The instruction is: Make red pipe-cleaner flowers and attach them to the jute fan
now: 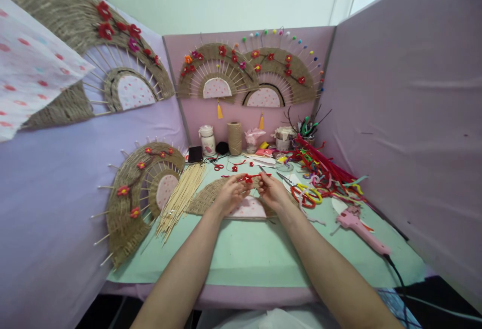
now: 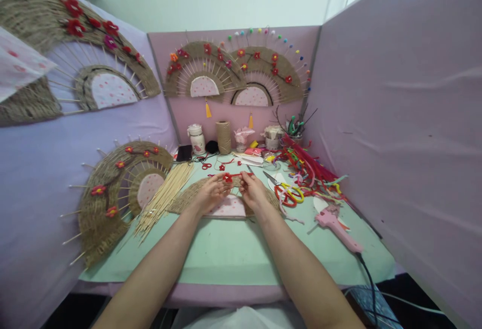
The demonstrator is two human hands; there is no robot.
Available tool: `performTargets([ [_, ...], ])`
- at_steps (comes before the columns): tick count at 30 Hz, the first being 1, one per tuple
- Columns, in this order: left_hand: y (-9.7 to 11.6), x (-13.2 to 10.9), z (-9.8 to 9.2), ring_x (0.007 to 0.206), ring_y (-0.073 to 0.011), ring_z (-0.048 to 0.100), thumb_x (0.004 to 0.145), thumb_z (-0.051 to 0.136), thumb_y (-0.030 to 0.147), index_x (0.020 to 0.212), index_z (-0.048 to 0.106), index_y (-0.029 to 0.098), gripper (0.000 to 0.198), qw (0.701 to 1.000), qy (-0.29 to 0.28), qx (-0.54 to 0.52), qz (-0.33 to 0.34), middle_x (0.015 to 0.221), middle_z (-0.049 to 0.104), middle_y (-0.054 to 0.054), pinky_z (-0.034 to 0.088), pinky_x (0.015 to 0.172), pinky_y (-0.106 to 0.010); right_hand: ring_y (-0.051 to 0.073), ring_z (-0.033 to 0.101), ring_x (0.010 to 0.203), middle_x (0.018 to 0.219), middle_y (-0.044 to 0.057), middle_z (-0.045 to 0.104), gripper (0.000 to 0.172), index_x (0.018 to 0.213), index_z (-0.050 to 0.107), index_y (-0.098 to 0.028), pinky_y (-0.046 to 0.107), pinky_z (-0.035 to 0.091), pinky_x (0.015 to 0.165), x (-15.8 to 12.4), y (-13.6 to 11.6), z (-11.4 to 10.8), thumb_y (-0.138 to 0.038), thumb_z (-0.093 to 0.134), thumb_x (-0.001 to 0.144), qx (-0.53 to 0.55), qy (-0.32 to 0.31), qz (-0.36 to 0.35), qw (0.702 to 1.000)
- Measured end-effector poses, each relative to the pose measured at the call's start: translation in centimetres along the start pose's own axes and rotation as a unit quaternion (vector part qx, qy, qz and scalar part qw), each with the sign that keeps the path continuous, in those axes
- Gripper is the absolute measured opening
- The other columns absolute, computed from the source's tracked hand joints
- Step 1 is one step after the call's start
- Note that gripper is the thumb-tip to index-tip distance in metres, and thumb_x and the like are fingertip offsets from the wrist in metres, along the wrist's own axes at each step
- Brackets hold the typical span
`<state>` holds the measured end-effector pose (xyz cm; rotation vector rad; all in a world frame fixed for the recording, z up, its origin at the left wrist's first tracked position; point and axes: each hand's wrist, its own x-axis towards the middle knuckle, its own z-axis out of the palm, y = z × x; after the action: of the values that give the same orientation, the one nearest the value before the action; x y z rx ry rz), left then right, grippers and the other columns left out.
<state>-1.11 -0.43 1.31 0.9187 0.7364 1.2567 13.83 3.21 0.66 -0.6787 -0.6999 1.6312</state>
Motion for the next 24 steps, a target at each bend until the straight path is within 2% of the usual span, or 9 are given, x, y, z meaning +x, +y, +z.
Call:
performTargets([
  [5,0.0,0.1,0.0,0.087,-0.0173,0.064,0.068,0.064,0.013,0.099,0.059,0.017,0.032,1.000,0.006,-0.022,-0.002,0.095,0.067,-0.008,0.048,0.084,-0.033,0.007,0.044,0.047,0.058,-0.002,0.054,0.022,0.067,0.055,-0.018,0.017,0.034,0.035,-0.1,0.1,0.0,-0.025,0.075,0.061,-0.008,0.017,0.000,1.000],
  [9,0.2,-0.1,0.3,0.087,-0.0189,0.065,0.069,0.065,0.014,0.094,0.061,0.014,0.025,1.000,0.019,-0.018,0.000,0.093,0.068,-0.009,0.049,0.085,-0.037,0.006,0.043,0.046,0.058,-0.002,0.054,0.023,0.068,0.056,-0.016,0.015,0.033,0.035,0.1,0.4,-0.1,-0.026,0.076,0.059,-0.008,0.011,0.003,1.000],
  [14,0.2,-0.2,0.6,0.085,-0.0185,0.065,0.068,0.065,0.013,0.090,0.063,0.011,0.023,1.000,0.016,-0.021,0.004,0.089,0.069,-0.010,0.049,0.087,-0.035,0.004,0.042,0.045,0.054,-0.004,0.051,0.028,0.069,0.056,-0.015,0.015,0.032,0.036,0.1,0.7,-0.1,-0.028,0.077,0.056,-0.010,-0.001,0.002,1.000],
  [24,-0.7,0.6,0.2,0.075,-0.0152,0.065,0.065,0.071,0.018,0.082,0.064,0.010,0.020,0.997,0.075,-0.001,0.033,0.080,0.068,-0.008,0.052,0.079,-0.032,0.007,0.044,0.046,0.057,-0.003,0.052,0.028,0.074,0.056,-0.017,0.018,0.031,0.039,0.2,1.2,-0.3,-0.032,0.073,0.060,-0.066,0.003,-0.009,0.998],
])
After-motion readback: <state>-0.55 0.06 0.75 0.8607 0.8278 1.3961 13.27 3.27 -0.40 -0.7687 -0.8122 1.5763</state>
